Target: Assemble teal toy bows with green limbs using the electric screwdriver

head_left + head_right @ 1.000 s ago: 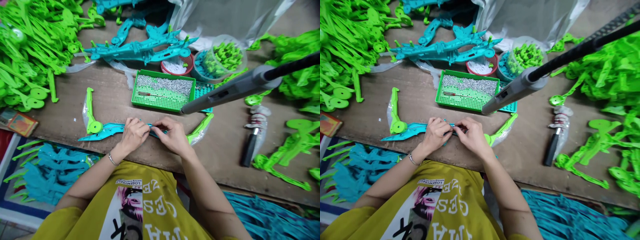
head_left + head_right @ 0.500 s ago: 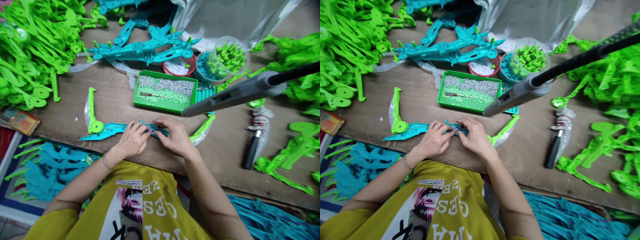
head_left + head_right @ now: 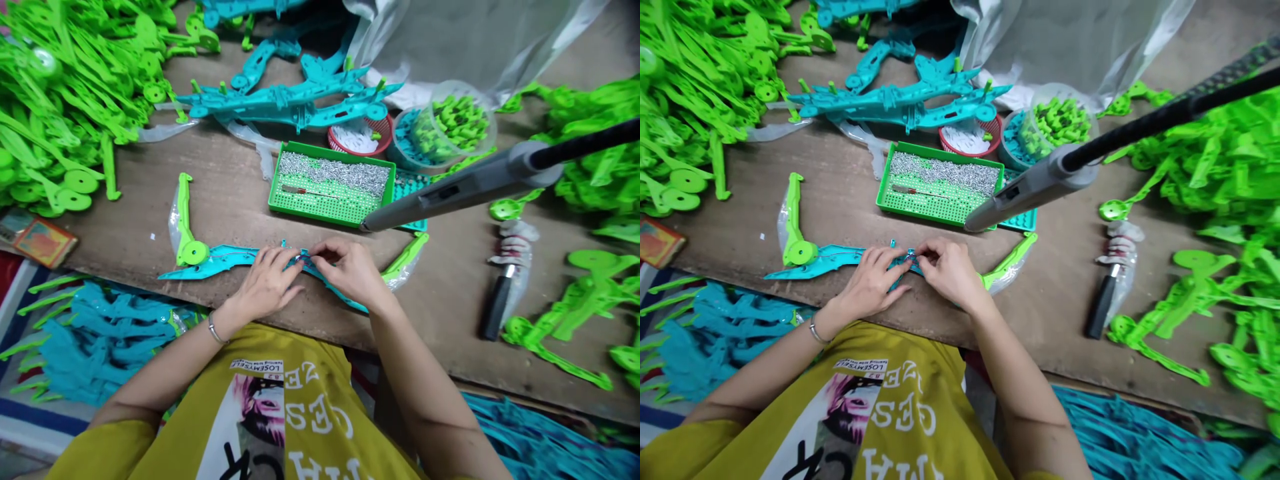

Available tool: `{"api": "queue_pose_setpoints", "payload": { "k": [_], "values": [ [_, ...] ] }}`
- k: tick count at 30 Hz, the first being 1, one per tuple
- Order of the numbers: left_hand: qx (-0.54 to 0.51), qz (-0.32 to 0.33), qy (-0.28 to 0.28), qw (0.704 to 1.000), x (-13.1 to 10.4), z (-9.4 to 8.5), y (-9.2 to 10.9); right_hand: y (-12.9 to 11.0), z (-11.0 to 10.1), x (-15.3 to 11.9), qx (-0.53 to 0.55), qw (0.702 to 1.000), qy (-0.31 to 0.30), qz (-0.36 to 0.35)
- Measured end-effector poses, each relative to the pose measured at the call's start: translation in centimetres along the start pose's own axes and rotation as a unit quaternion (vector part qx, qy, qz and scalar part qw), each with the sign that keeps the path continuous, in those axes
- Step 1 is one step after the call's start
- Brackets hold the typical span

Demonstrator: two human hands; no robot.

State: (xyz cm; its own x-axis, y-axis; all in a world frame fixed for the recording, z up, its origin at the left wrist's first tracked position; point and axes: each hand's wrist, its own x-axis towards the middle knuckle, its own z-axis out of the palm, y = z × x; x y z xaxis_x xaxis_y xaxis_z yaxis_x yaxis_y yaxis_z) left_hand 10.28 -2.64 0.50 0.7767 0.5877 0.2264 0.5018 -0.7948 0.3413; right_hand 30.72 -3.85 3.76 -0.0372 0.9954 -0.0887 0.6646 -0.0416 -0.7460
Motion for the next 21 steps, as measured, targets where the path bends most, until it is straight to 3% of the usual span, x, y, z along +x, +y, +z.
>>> {"api": "queue_pose_setpoints", "payload": {
  "k": [8,13,21],
  "values": [
    [-0.016,-0.003,0.025,1.0,0.3,0.3,-0.1,0.5,-0.4,0.0,-0.008,0.988,-0.03,-0.149],
    [0.006,-0.001,0.071,0.997,0.6,0.6,-0.2,0.8,-0.1,-0.3,-0.044,0.983,-0.011,-0.177],
    [0.038,-0.007,0.063,0.997,-0.2,0.6,0.6,1.5,1.4,-0.6,-0.231,0.947,0.035,-0.22]
  ]
}}
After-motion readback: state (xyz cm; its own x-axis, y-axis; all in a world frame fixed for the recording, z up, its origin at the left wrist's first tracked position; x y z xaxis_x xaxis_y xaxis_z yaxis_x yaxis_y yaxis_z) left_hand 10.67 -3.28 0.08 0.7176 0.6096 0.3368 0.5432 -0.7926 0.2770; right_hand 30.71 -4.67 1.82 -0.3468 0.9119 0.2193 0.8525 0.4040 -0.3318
